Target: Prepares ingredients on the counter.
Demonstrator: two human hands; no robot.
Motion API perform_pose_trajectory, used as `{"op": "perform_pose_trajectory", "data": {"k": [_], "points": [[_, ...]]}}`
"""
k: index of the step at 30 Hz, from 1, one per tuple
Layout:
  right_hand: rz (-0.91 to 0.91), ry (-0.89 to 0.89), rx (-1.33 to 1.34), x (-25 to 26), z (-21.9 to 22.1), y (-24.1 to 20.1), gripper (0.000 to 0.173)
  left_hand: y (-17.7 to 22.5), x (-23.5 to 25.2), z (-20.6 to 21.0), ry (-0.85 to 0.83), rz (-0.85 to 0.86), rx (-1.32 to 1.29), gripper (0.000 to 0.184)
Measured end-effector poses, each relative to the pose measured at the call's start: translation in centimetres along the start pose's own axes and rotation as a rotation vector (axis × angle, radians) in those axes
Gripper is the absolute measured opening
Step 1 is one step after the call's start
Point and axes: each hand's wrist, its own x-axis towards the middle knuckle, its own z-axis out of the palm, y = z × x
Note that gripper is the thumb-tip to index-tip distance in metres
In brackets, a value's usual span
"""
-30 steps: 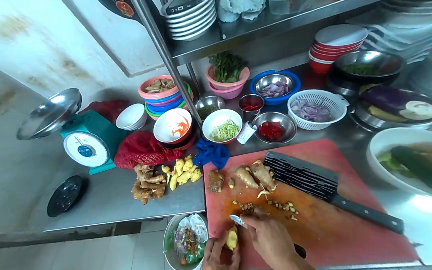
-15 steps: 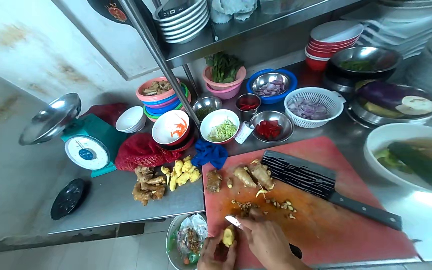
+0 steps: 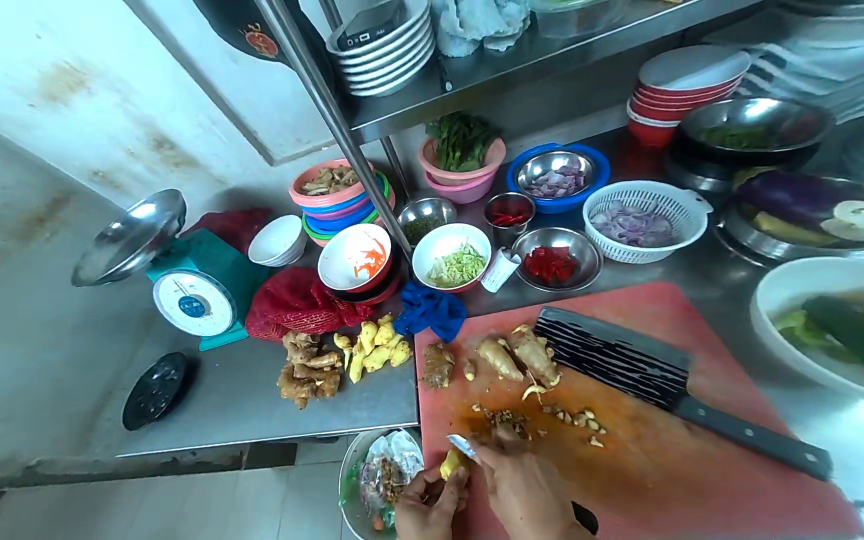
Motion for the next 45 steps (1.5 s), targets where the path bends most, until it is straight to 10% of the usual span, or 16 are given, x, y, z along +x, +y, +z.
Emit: {"op": "perform_pose_trajectory", "data": {"k": [18,28,45], "points": [[0.115,-0.144,-0.09,-0.3,0.0,-0.3,0.046,-0.4,-0.3,-0.1,0.003,-0.027,-0.011,0.02],[0.043,0.307,-0.064,-1.8,2.5,-1.6,0.037,0.1,0.5,-0.7,-0.052,-0.082,-0.042,0.019],[0.247,0.091,-0.096,-2.3,2.0,-1.6,0.043,0.5,0.6,-1.5,-0.108,-0.14,-0.049,0.021]]}}
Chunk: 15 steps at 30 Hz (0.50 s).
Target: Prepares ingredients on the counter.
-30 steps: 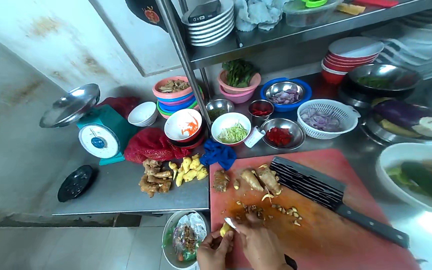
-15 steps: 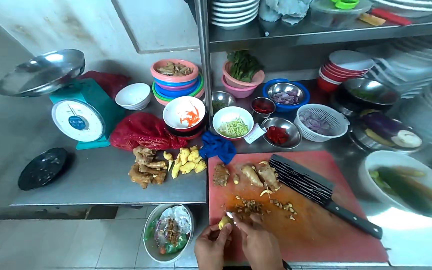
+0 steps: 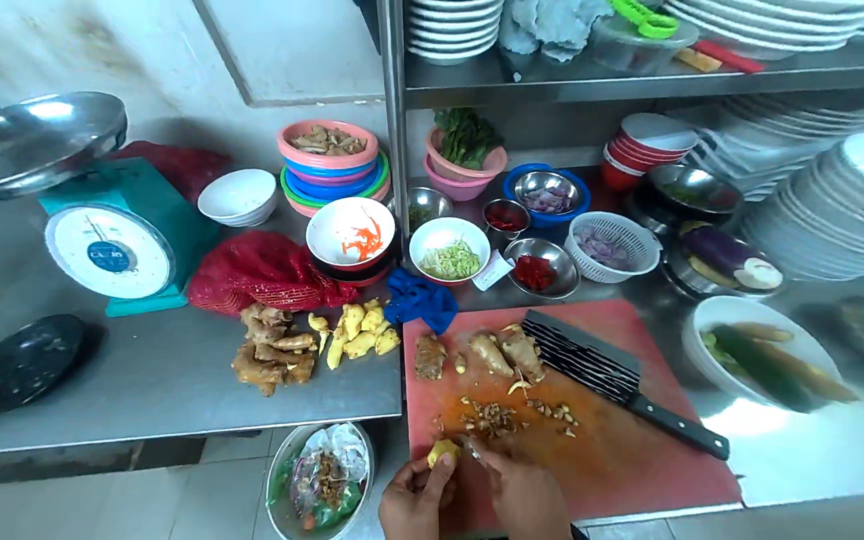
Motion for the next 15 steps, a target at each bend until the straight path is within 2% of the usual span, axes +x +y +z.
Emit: {"op": "perform_pose_trajectory", "data": {"k": [3,7,11,13,15], "points": [[-0.099,0.195,0.078,-0.7,1.1,0.0,0.039,0.0,0.5,0.1,0.012,0.007,-0.004,0.02],[-0.022,0.094,0.09,0.1,1.0,0.6,0.043,0.4,0.5,0.0,-0.003,-0.032,0.007,0.021],[-0.11,0.296,0.21,-0.4,1.9,0.1,0.036,0.4,0.2,0.0,-0.004,0.092,0.281,0.034],[-0.065,0.226,0.178,-0.3,2.3,0.1,0.037,0.2,-0.2,0.2,-0.005,0.127,0.354,0.038],[0.029,0.035,0.126,0.3,1.5,0.1,0.041,0.1,-0.4,0.2,-0.022,0.177,0.41,0.038]]}}
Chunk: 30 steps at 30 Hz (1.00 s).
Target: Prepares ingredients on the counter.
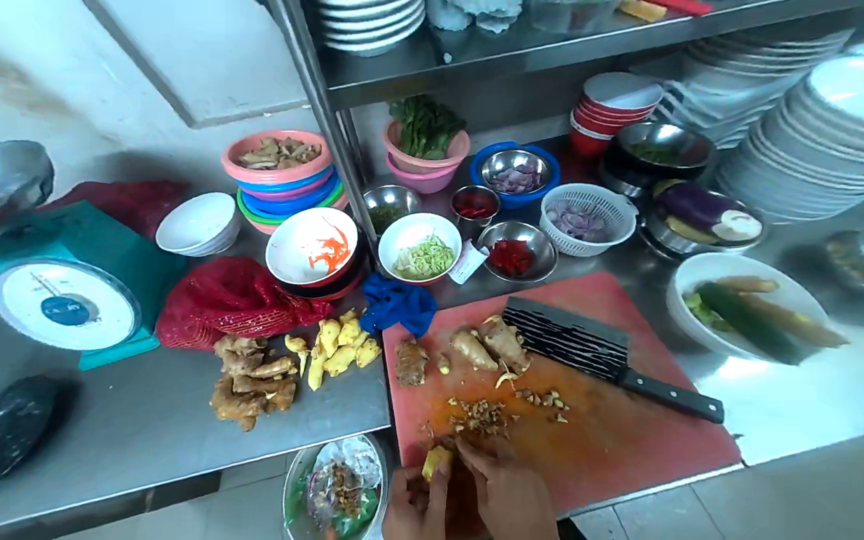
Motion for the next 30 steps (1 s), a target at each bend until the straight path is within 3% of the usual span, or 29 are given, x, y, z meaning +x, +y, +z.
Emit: {"op": "perform_pose_trajectory", "data": {"k": [2,4,6,9,12,15,21,27,30], "points": [[0.04,-0.101,-0.012,0.3,-0.5,-0.1,0.044,-0.2,-0.4,0.0,0.012,0.145,0.13,0.04],[0.042,-0.129,-0.001,0.5,-0.7,-0.1,0.046,-0.8,-0.3,0.0,0.048,0.403,0.264,0.047],[0.066,-0.195,0.003,0.7,-1.1,-0.2,0.046,-1.4,0.0,-0.5,-0.007,0.593,0.382,0.058],[0.072,-0.23,0.022,0.9,-1.2,-0.1,0.046,-2.2,0.4,-1.3,-0.114,0.795,0.475,0.047],[0.064,-0.27,0.031,1.0,-1.4,-0.1,0.051,-3.4,1.3,-1.6,-0.058,1.059,0.552,0.027],[0.069,-0.318,0.031,1.2,-1.6,0.0,0.055,-3.6,2.2,-1.7,-0.092,1.201,0.642,0.023],[0.068,-0.297,0.076,1.0,-1.7,0.3,0.048,-2.6,2.8,-2.3,-0.111,1.131,0.684,0.029],[0.06,-0.23,0.175,0.5,-2.1,0.5,0.042,-3.5,3.8,-2.9,-0.156,0.755,0.26,0.046],[0.022,-0.018,0.262,-0.2,-1.8,1.2,0.039,-3.3,3.8,-2.8,-0.184,0.58,-0.043,0.035]]}}
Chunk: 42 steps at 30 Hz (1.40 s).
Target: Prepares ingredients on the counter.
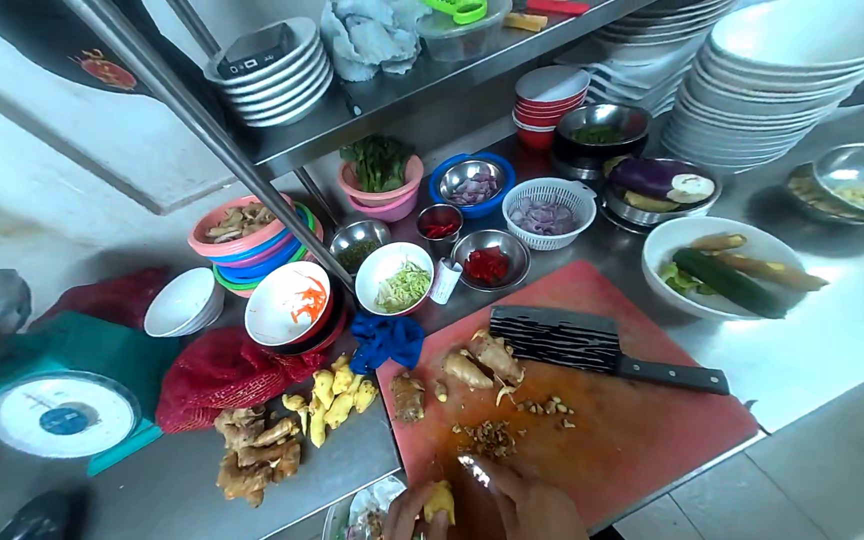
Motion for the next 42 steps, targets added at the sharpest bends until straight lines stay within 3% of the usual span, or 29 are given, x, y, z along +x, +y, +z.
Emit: {"op": "perform_pose_trajectory", "data": {"k": [4,6,10,13,15,18,21,25,29,33,42], "points": [[-0.2,0.227,-0.028,-0.2,0.2,1.7,0.031,1.6,1.4,-0.2,0.133,-0.36,-0.441,0.029],[-0.328,0.226,-0.07,-0.2,0.4,2.4,0.024,2.0,2.7,-0.7,0.156,-0.474,-0.533,0.026],[-0.451,-0.036,-0.18,-0.6,1.2,0.8,0.028,2.2,4.7,-1.8,0.073,-0.463,-0.585,0.029],[-0.586,0.054,-0.244,0.5,4.0,0.6,0.025,2.4,5.2,-2.1,0.033,-0.426,-0.607,0.033],[-0.526,0.138,-0.261,1.3,3.7,0.2,0.023,3.0,5.0,-2.1,0.005,-0.453,-0.638,0.034],[-0.276,0.091,-0.169,1.6,0.7,-0.2,0.022,3.0,3.6,-2.2,-0.069,-0.396,-0.607,0.034],[-0.125,0.061,0.021,1.5,-1.1,-0.1,0.025,3.1,1.9,-1.4,-0.094,-0.331,-0.346,0.04],[0.005,-0.029,0.201,1.3,0.0,-0.1,0.03,1.9,-0.4,0.5,-0.016,-0.245,-0.005,0.048],[-0.044,0.063,0.292,0.3,1.4,-0.5,0.026,1.6,-0.8,1.0,0.086,-0.235,0.053,0.042],[-0.127,0.079,0.146,0.5,1.6,-0.6,0.024,1.9,-0.6,1.0,0.078,-0.201,0.11,0.039],[0.069,-0.257,-0.093,2.1,0.1,-1.3,0.032,2.0,-0.5,1.0,0.06,-0.181,0.194,0.039]]}}
